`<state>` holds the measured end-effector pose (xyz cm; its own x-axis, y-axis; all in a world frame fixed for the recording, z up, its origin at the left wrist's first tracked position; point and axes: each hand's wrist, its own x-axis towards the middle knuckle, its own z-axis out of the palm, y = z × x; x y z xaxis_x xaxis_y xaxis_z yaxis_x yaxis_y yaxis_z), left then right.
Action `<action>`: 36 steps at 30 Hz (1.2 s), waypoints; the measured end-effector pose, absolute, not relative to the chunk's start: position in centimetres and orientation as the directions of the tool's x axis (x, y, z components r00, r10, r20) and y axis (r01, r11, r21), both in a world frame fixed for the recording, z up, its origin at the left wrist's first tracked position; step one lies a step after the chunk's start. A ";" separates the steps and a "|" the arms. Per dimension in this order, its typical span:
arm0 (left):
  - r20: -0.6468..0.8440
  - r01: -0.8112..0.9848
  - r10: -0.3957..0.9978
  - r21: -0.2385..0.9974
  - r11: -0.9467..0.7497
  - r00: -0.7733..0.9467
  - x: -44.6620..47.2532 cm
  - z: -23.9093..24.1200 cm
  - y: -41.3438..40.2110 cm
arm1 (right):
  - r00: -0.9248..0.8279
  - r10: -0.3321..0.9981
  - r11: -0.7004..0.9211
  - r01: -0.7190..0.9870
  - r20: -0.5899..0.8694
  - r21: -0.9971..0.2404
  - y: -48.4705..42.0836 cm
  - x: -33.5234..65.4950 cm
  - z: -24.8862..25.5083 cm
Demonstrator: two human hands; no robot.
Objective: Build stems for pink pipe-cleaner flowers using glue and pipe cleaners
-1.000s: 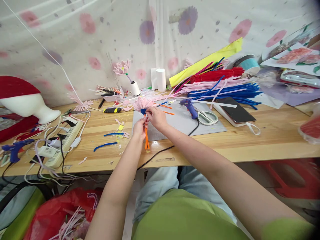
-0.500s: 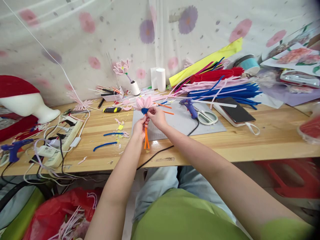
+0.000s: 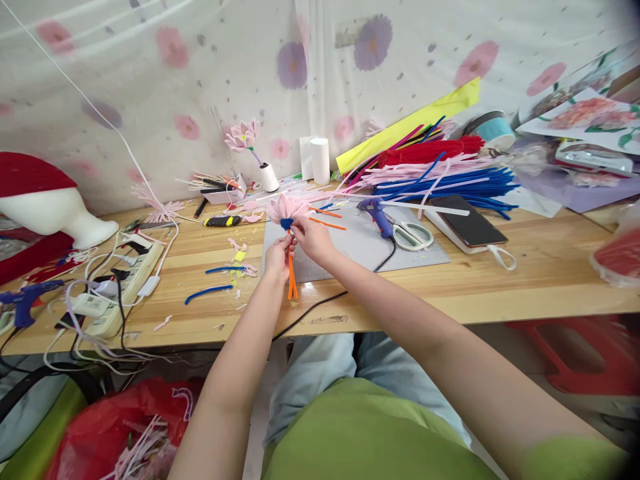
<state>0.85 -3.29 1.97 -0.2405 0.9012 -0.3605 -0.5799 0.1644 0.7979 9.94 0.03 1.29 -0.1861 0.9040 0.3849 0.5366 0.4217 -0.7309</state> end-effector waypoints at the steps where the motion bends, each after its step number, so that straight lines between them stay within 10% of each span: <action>1: -0.340 -0.565 0.904 0.812 0.143 -0.260 0.9 1.8 -3.3 | -0.200 0.902 0.424 0.574 0.382 -0.700 0.0 9.9 1.5; 36: -0.428 -0.690 0.901 0.674 0.263 -0.075 -1.2 1.6 -3.3 | -0.261 0.918 0.396 0.566 0.298 -0.723 1.6 13.9 -0.7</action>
<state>-1.17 -3.32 1.60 -0.0747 0.9007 -0.4279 -0.6903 0.2629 0.6741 13.92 1.62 -0.72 -0.2615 0.9180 0.2982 0.5661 0.3960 -0.7229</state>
